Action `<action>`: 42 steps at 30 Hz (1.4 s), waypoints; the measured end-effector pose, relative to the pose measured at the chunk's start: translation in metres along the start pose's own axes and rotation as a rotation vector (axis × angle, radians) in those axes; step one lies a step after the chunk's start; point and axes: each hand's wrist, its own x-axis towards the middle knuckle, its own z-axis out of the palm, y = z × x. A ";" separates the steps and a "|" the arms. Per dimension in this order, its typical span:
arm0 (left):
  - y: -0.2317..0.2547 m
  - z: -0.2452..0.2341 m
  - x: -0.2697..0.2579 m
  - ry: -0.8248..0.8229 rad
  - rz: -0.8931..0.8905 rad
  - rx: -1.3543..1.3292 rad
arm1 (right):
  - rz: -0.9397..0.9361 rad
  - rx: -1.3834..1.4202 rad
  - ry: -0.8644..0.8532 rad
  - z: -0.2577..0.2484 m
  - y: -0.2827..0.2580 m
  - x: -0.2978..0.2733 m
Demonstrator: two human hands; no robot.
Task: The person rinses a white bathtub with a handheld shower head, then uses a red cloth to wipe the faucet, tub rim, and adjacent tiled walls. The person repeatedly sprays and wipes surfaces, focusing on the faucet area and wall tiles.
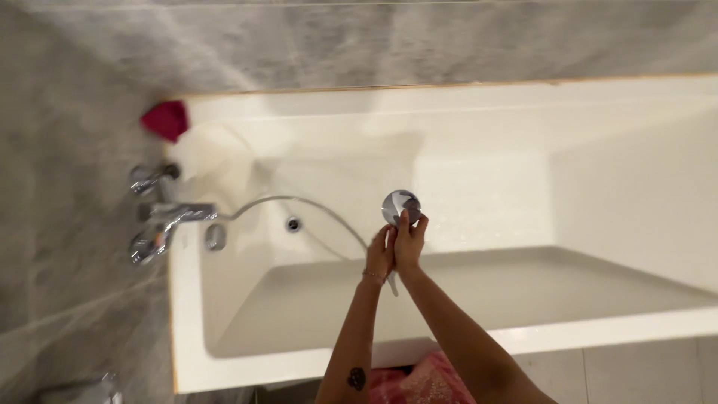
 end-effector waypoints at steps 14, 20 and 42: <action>0.076 0.147 -0.019 -0.222 -0.119 -0.178 | 0.219 0.734 0.150 -0.162 0.021 0.132; 0.124 0.217 -0.005 -0.310 0.014 -0.009 | 0.035 1.189 -0.230 -0.257 0.063 0.257; 0.104 0.293 0.033 -0.528 0.176 0.031 | 0.115 1.243 -0.020 -0.327 0.071 0.324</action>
